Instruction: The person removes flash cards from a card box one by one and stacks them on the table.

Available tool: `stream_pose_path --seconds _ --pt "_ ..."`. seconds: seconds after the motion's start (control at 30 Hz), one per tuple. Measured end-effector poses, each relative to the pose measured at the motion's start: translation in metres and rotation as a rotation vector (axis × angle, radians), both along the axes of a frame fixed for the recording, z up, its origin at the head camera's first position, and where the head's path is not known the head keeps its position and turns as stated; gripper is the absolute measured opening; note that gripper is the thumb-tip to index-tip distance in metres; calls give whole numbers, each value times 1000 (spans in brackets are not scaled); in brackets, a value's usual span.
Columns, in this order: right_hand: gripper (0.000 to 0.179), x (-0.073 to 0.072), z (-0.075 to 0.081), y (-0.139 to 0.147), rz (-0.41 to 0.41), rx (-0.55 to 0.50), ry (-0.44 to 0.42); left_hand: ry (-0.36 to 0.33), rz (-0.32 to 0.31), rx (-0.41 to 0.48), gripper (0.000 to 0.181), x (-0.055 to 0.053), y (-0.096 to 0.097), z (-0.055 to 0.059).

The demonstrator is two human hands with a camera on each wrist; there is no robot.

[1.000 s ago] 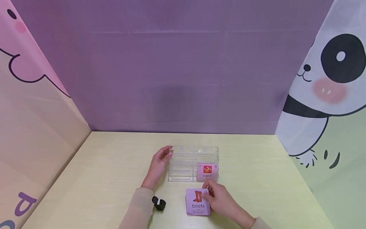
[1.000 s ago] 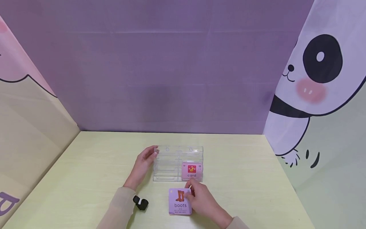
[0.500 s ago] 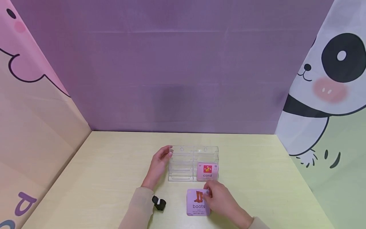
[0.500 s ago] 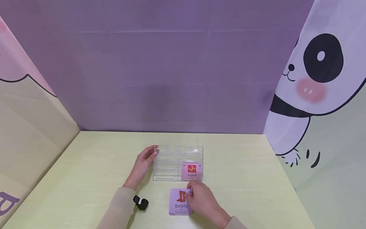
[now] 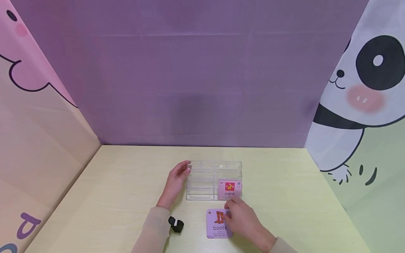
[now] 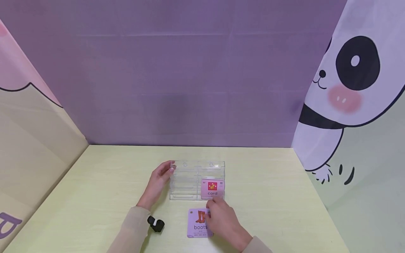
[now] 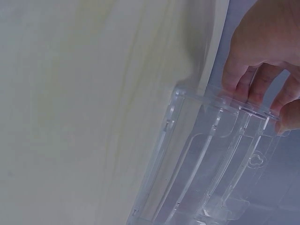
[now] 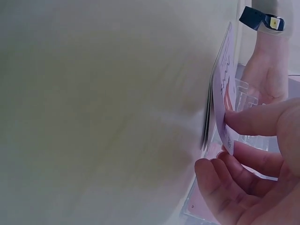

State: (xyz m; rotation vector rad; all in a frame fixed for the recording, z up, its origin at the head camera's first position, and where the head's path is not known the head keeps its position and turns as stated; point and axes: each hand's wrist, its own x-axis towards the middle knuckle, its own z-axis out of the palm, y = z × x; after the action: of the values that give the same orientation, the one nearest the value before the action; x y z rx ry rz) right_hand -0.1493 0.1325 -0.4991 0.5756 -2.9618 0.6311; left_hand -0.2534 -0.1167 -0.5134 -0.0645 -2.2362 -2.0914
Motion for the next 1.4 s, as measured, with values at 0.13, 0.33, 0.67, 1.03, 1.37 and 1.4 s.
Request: stream_pose_path --seconds 0.13,0.33,0.67,1.03,1.37,1.4 --pt "16 -1 0 0 5 16 16 -8 4 -9 39 4 1 7" --pt "15 -2 1 -1 8 36 13 7 -3 -9 39 1 -2 -1" --pt "16 -4 1 -1 10 74 -20 6 -2 -11 37 2 -2 -1" --pt "15 -5 8 1 -14 41 -80 14 -2 -9 38 2 -1 0" --pt "15 -11 16 11 -62 -43 -80 -9 9 -13 39 2 0 2" --pt "14 -11 17 12 -66 -52 -68 -11 12 -17 40 2 0 3"
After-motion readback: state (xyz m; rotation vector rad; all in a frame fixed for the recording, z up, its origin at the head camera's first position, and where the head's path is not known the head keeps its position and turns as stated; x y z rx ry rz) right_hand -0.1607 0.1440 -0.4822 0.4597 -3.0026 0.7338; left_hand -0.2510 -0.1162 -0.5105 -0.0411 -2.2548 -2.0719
